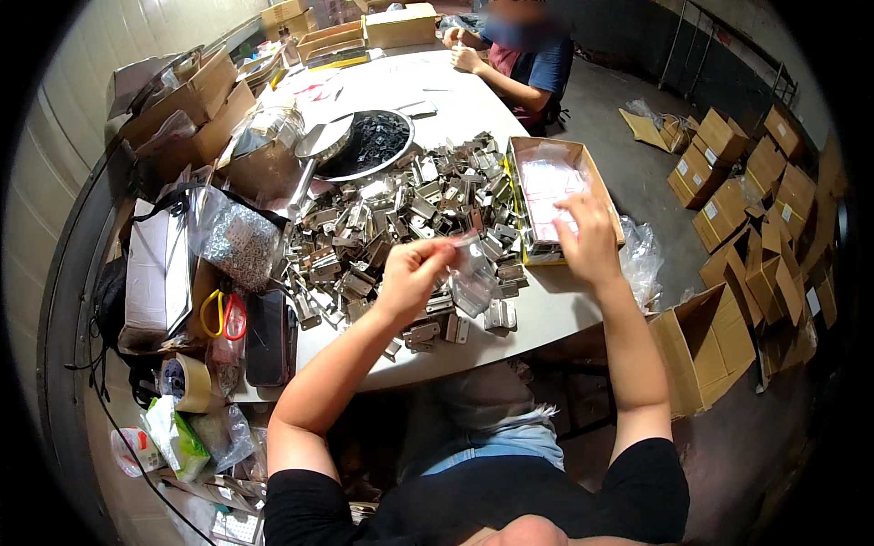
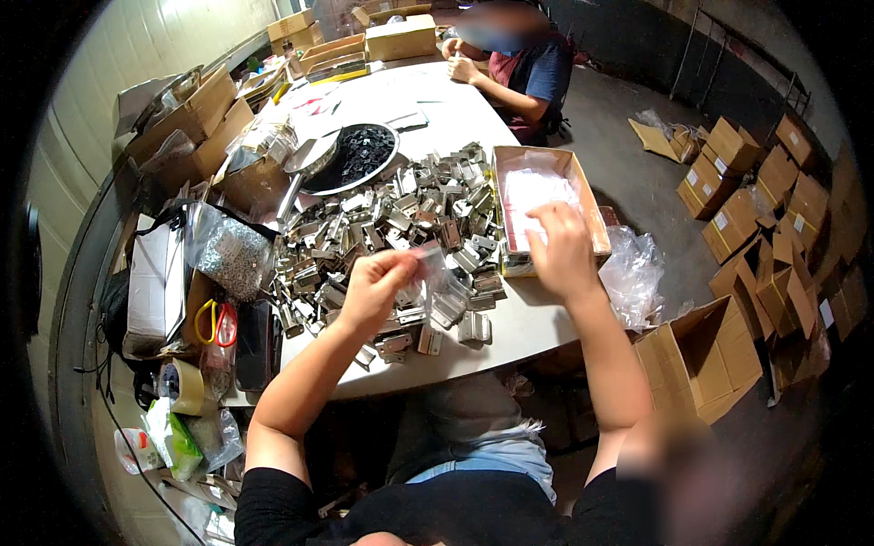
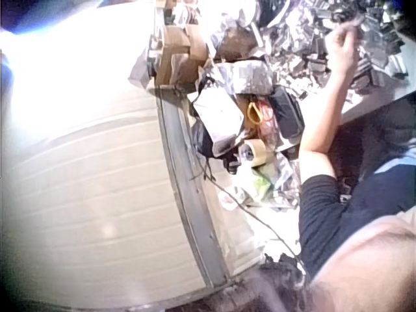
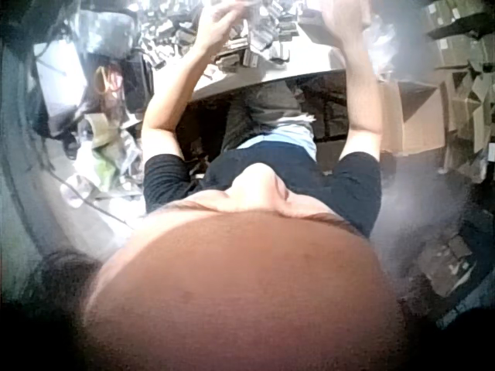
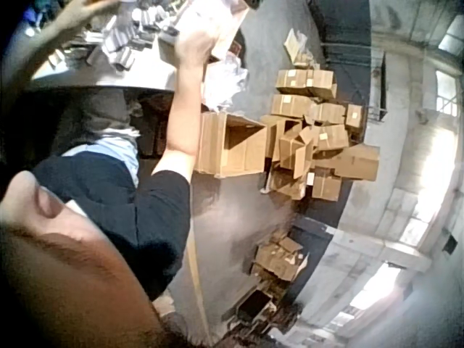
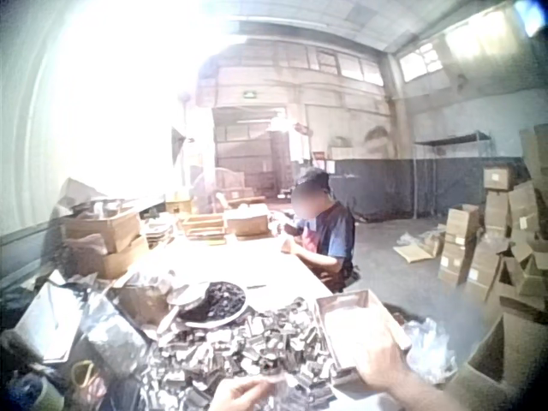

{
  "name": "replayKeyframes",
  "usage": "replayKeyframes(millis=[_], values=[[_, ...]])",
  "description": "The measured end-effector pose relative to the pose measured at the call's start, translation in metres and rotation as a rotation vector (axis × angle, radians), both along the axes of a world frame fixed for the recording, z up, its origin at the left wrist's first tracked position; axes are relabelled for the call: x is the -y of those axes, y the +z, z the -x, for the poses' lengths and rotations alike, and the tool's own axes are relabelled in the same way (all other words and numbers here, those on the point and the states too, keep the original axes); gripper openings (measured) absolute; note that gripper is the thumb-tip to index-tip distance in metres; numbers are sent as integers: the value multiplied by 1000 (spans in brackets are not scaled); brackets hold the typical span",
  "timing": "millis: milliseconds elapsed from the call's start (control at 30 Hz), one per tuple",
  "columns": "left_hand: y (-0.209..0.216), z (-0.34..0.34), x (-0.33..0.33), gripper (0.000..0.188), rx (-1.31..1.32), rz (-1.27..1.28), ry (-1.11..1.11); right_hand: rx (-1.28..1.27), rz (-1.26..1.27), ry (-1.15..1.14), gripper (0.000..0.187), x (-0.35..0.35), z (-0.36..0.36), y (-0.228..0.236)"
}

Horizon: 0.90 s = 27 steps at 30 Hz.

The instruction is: The person sits at a table and repeatedly picks up small metal hardware pieces from a large pile. They place each piece into a small plastic bag and then set the bag aside. The process is repetitive and involves handling the items one at a time.

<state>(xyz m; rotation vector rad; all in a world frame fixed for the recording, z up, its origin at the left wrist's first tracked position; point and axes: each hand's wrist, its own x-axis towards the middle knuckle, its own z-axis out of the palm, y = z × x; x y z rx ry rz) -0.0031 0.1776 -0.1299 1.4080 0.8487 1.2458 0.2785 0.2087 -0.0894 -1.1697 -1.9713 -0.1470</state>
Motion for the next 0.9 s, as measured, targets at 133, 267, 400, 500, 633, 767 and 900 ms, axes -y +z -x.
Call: replayKeyframes(millis=[133, 267, 400, 500, 633, 767, 900], values=[[-9, -26, 35, 18, 55, 103, -98, -93, 53, 199, 21, 72, 23, 0], [-18, -43, 63, 16, -256, 95, -257, -153, 152, 248, 26, 128, 29, -9], [-40, -49, 86, 7, -271, -156, -366, -72, 312, 359, 24, 160, 36, -14], [-38, -40, 91, 10, -373, -178, -386, -67, 392, 338, 27, 174, 40, -13], [-35, -39, 95, 13, -373, -157, -318, -99, 391, 228, 28, 181, 44, -13], [-41, -37, 97, 23, -383, -242, -360, 34, 626, 287, 34, 180, 41, -14], [-46, -45, 104, 59, -407, -486, -288, 239, 638, 330, 34, 184, 38, -16]])
